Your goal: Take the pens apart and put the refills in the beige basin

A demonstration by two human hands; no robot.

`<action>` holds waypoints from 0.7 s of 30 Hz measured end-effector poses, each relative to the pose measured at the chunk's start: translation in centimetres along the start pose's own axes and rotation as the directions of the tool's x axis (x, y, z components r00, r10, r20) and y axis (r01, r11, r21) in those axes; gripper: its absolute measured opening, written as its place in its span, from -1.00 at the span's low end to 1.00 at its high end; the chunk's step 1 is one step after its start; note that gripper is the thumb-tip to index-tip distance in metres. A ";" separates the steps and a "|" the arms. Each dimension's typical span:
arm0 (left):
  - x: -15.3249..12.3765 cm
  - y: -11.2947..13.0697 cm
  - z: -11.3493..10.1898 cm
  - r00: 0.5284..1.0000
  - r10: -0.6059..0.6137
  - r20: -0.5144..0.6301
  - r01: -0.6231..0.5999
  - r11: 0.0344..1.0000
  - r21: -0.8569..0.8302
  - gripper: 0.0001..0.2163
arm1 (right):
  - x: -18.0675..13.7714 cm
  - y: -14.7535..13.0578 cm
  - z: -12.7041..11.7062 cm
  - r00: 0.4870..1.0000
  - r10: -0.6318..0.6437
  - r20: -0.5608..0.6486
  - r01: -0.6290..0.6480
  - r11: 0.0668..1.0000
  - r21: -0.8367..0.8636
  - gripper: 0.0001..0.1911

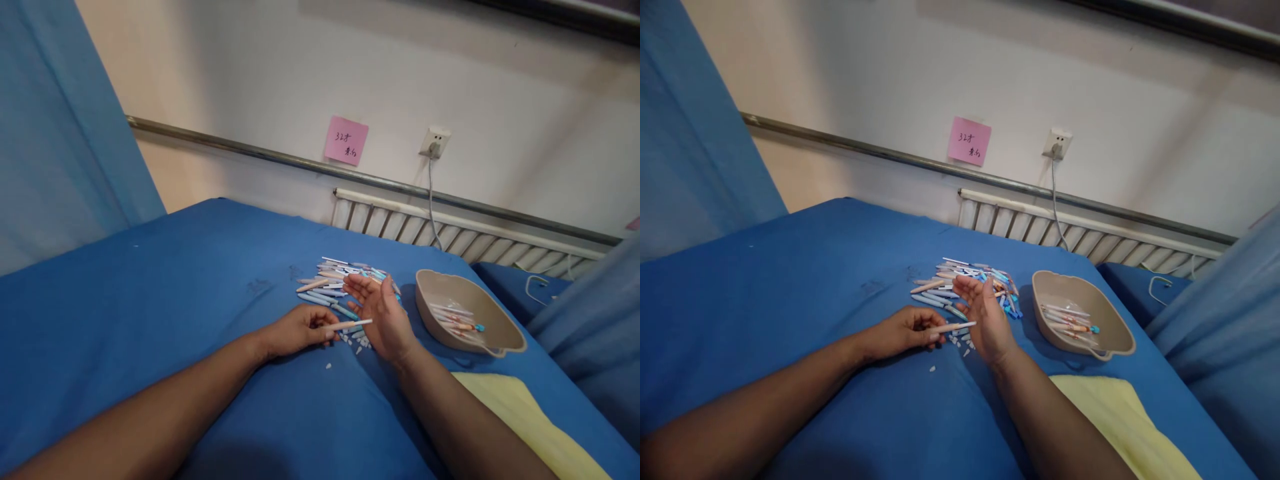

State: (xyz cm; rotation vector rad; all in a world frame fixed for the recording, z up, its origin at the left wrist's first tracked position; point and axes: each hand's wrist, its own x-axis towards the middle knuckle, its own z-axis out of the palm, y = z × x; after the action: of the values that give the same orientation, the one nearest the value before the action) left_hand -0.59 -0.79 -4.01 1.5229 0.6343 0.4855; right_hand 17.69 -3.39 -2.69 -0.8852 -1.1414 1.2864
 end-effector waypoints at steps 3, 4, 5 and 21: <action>0.0 -0.1 -0.1 1.000 0.001 -0.024 -0.002 1.000 -0.023 -0.76 | -0.7 -1.2 -0.7 0.995 -0.028 -0.097 0.027 1.000 -0.010 -0.35; 0.1 -0.1 -0.1 0.999 -0.009 -0.040 0.007 0.999 -0.037 -0.76 | -1.1 -1.3 -1.2 0.988 -0.035 -0.149 0.032 0.999 -0.021 -0.41; 0.1 -0.1 -0.2 0.998 -0.023 -0.059 0.020 0.998 -0.054 -0.75 | -1.4 -1.3 -1.6 0.979 -0.036 -0.201 0.031 0.999 -0.029 -0.48; 0.7 -0.4 -1.1 0.977 -0.159 -0.144 0.107 0.943 -0.314 -0.73 | -2.0 3.3 -5.7 0.998 -0.013 -0.057 -0.018 0.861 -0.509 -0.80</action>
State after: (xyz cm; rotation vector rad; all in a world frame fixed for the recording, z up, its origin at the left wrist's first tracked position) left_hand -0.80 0.48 -4.44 1.1463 0.7510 0.5833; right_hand 22.45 -4.38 -7.51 -1.3032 -1.4651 0.9578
